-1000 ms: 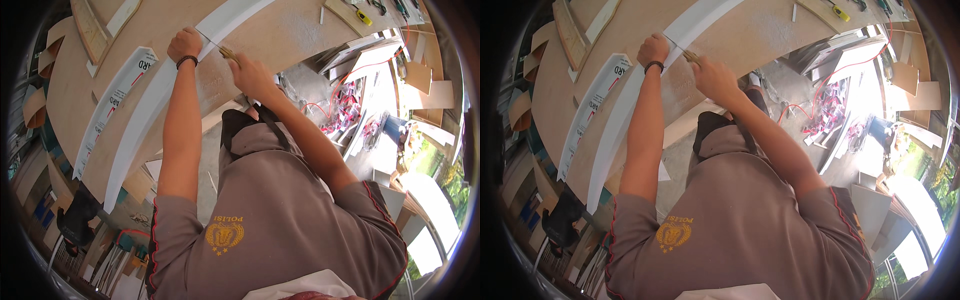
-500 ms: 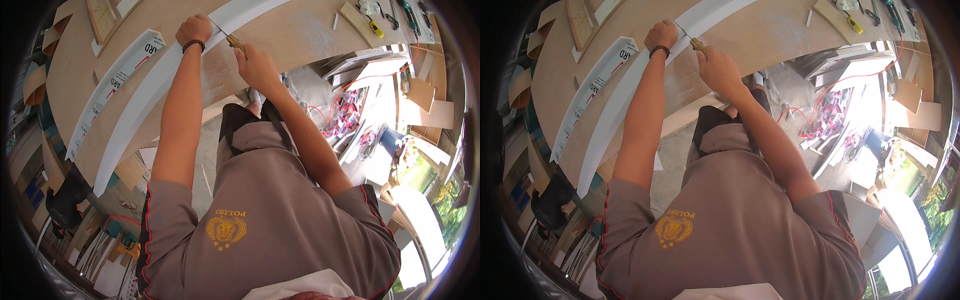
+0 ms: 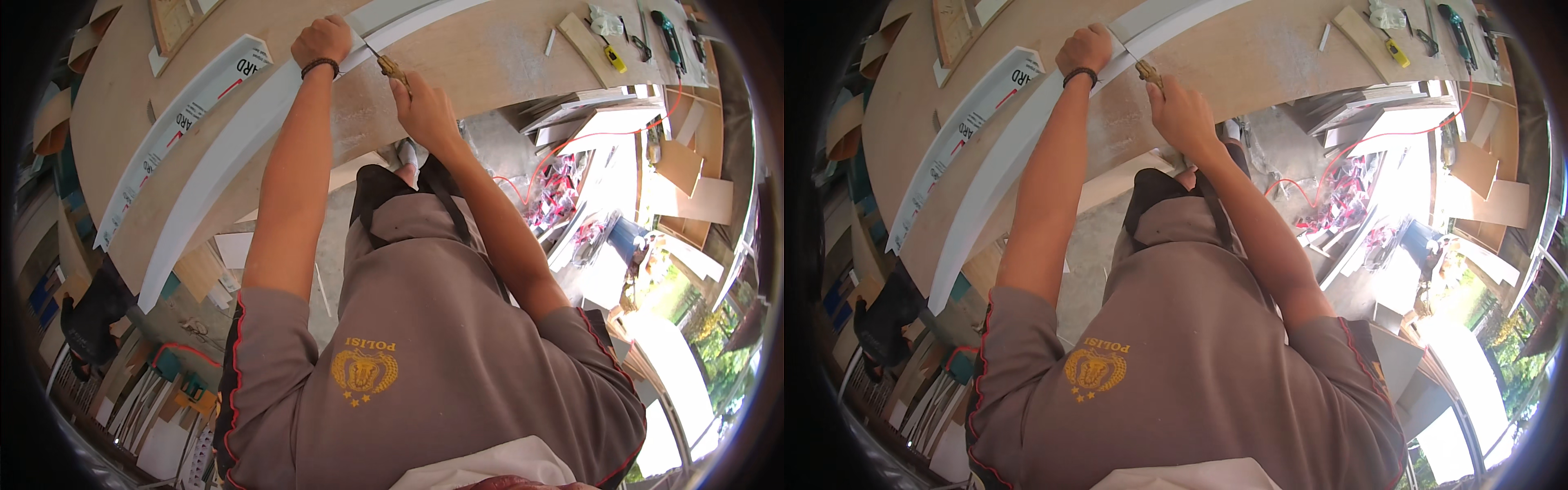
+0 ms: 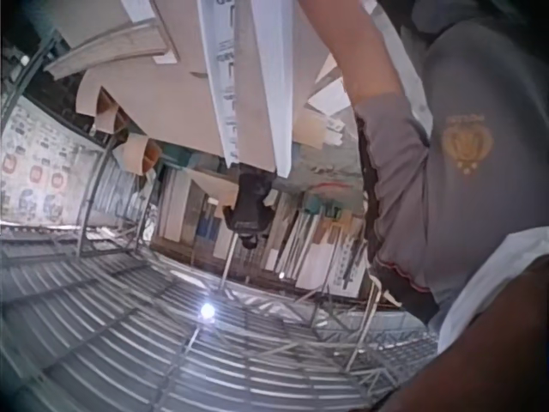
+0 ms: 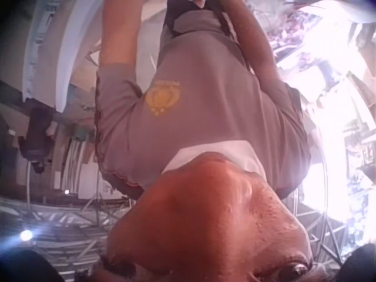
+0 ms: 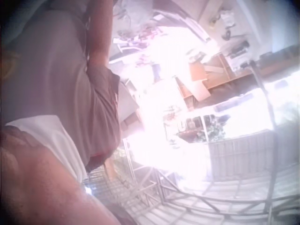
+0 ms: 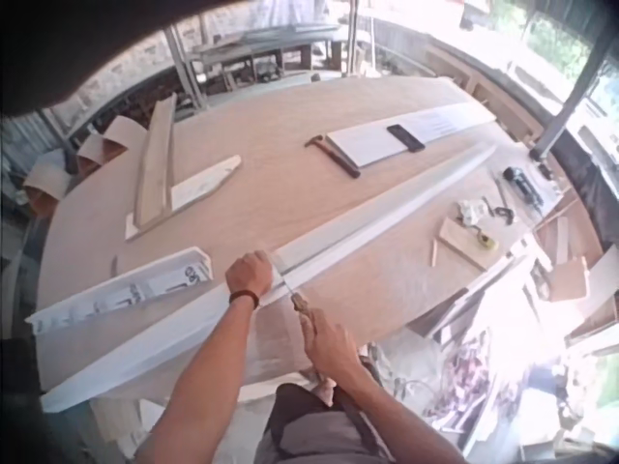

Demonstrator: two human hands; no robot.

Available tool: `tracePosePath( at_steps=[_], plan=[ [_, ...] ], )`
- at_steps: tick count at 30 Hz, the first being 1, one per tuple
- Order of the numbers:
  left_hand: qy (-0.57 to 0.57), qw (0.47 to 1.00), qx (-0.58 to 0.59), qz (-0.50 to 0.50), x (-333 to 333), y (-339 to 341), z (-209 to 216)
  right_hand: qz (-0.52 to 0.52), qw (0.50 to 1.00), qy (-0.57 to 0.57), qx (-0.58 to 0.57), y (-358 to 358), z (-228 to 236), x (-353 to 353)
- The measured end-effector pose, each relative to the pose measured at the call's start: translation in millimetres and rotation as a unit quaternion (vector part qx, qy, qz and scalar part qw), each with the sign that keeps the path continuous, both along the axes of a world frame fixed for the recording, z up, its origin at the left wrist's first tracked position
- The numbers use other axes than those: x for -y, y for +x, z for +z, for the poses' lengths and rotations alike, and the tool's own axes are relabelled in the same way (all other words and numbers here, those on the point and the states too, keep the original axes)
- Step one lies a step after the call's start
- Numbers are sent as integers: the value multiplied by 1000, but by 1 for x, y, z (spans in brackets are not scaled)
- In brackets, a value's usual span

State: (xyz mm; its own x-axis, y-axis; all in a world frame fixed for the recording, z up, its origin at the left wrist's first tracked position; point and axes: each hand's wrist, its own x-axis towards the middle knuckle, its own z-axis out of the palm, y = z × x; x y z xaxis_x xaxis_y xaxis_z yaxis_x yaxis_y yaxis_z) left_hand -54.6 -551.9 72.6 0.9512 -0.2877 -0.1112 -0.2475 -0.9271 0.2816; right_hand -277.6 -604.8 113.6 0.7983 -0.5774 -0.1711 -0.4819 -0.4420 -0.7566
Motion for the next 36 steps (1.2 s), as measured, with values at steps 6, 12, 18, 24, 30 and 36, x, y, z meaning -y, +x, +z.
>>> tracePosePath(
  at_steps=[6, 12, 18, 24, 30, 36],
  plan=[
    [7, 999, -32, 0, -1, 12, -7, -27, 999, 45, -10, -86, 48, -3],
    [-14, 999, -22, -32, -9, 23, -18, -88, 995, 4, 52, -143, 82, -4],
    [-97, 982, 73, -146, -42, 2, -29, -143, 987, 73, -3, -142, 76, 14],
    [1, 921, 241, -306, -68, -24, -29, -122, 988, 96, 19, -128, 72, 21],
    [22, 921, 170, -350, -66, 4, -36, -95, 988, 95, 77, -96, 63, 17],
    [36, 917, 99, -385, -53, 22, -21, -72, 992, 95, 41, -72, 62, 23]
  ],
)
